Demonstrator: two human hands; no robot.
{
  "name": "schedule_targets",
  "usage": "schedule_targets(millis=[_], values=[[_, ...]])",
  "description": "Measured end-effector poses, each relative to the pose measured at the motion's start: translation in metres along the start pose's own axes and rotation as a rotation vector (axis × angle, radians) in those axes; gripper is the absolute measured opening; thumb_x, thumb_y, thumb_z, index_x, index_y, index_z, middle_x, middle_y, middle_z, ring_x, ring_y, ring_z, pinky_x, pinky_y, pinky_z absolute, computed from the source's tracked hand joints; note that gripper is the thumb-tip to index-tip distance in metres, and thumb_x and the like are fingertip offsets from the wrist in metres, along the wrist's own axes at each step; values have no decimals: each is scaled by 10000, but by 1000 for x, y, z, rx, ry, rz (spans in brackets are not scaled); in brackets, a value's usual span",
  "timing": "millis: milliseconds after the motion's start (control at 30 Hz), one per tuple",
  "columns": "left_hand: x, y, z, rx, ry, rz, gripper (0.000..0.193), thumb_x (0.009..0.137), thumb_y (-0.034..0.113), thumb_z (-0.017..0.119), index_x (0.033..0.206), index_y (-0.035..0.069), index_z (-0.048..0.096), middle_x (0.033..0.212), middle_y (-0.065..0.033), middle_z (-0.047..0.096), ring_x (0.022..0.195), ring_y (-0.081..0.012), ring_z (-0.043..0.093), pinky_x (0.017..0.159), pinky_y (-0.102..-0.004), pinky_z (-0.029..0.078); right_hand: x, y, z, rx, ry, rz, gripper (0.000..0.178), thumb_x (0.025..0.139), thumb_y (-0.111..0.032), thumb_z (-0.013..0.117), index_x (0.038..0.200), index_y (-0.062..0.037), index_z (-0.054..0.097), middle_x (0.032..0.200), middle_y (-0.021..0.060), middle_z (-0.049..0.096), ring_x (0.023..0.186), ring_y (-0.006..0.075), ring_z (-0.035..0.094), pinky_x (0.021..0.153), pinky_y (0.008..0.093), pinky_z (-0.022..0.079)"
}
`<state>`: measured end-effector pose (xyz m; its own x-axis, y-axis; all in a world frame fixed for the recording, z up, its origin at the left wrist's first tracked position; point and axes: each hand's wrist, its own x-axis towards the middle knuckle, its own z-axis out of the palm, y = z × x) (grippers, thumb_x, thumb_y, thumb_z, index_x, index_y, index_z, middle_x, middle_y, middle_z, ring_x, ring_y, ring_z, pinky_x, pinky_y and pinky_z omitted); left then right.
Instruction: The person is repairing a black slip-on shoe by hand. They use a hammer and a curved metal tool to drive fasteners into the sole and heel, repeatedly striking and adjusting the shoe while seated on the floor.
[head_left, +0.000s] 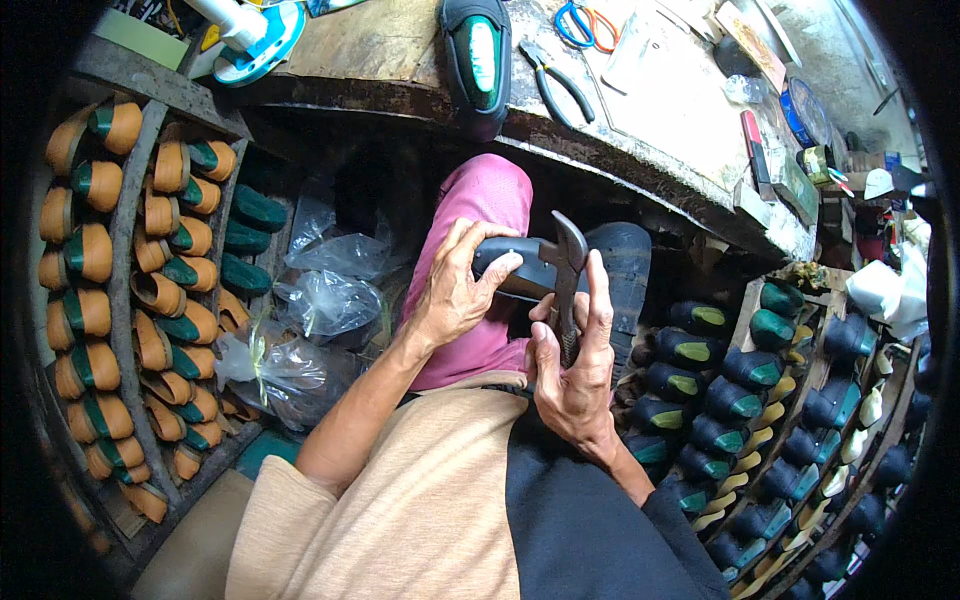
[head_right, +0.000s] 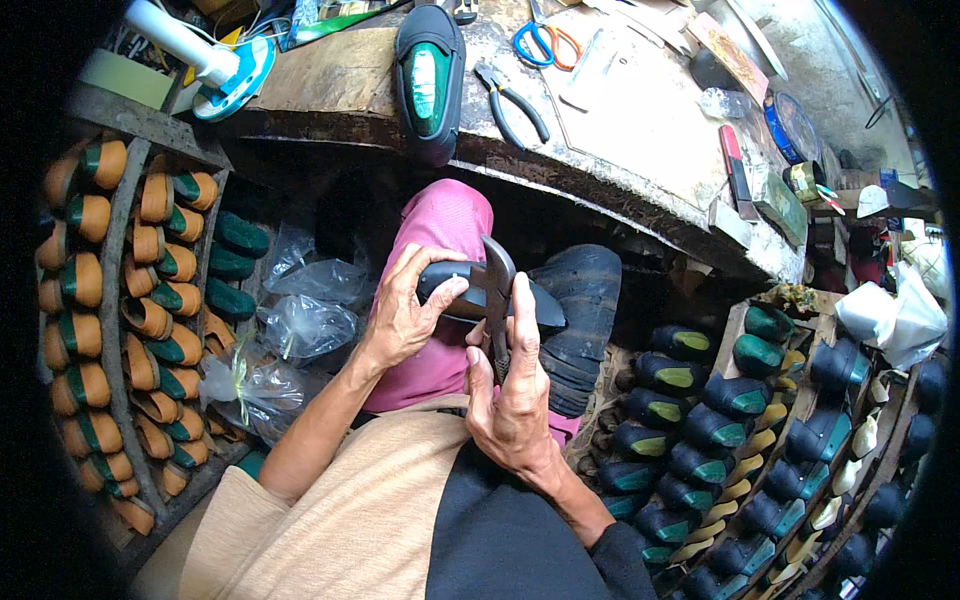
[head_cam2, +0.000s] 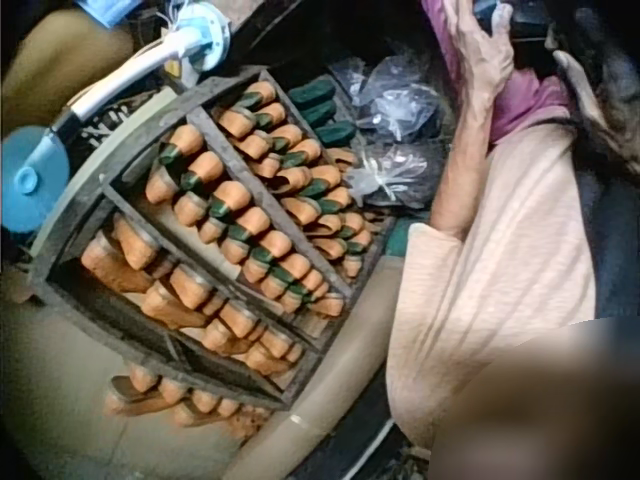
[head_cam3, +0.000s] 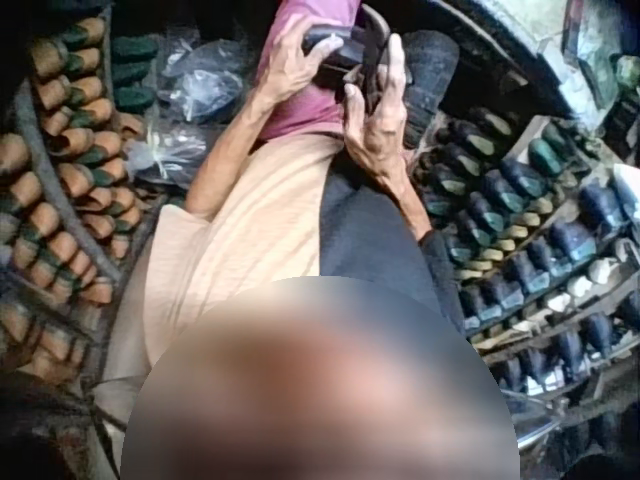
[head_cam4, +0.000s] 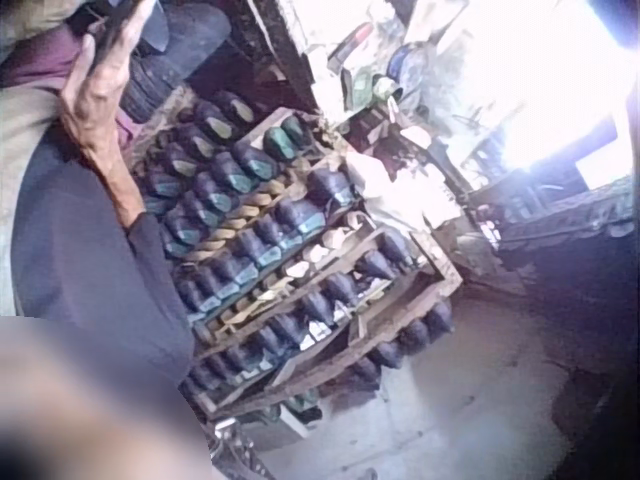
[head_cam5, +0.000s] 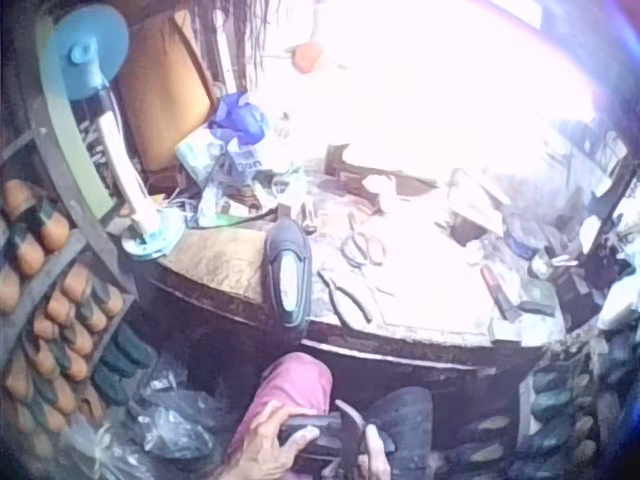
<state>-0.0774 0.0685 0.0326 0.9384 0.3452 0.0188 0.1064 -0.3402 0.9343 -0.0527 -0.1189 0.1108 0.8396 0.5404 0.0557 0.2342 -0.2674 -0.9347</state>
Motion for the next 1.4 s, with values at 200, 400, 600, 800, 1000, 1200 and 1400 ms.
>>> schedule_targets(millis=[200,400,600,800,1000,1200,1400], values=[[2,-6,0,-37,12,60,319,1035,175,832,1314,45,749,1176,-187,706,1117,-376,702,1015,-472,554,24,-3,-5,-97,-153,-69,818,999,167,586,1774,41,355,1769,333,461,1645,439,490,1351,447,398],[0,-8,-2,12,-19,29,337,1026,184,842,1317,44,747,1190,-187,705,1142,-377,704,1039,-473,552,13,-10,0,81,182,-363,798,1002,226,568,1747,70,329,1738,406,438,1599,514,512,1232,499,534],[4,-4,-9,12,-114,-50,378,1052,245,830,1360,52,725,1239,-202,707,1185,-385,713,1056,-448,561,15,0,5,-29,135,-259,654,1062,143,597,1686,55,419,1705,395,492,1579,463,558,1255,485,505],[3,-9,-14,30,-136,34,396,1055,247,826,1384,59,710,1273,-207,702,1214,-385,709,1096,-469,543,-3,8,14,-219,-80,-91,706,1034,151,567,1707,111,358,1689,382,508,1567,512,526,1265,545,483],[1,-8,-17,12,-140,24,454,1038,196,839,1441,57,684,1275,-182,719,1225,-362,722,1109,-461,552,-4,37,30,-159,11,-149,790,1040,159,552,1785,53,309,1786,334,430,1652,422,483,1344,501,412],[-11,21,-35,-202,-63,-3,771,931,31,911,1618,72,565,1284,-126,766,1224,-237,746,1099,-384,573,-3,-23,-37,66,-56,159,824,1034,123,633,1796,-12,351,1615,253,640,1346,246,687,1126,373,550],[-41,30,-43,-241,-87,38,1023,846,-41,970,1713,52,436,1322,-112,759,1281,-223,730,1174,-396,562,-27,-51,-79,-73,-76,14,792,1059,107,609,1799,-39,369,1184,134,744,827,148,656,777,296,550]])
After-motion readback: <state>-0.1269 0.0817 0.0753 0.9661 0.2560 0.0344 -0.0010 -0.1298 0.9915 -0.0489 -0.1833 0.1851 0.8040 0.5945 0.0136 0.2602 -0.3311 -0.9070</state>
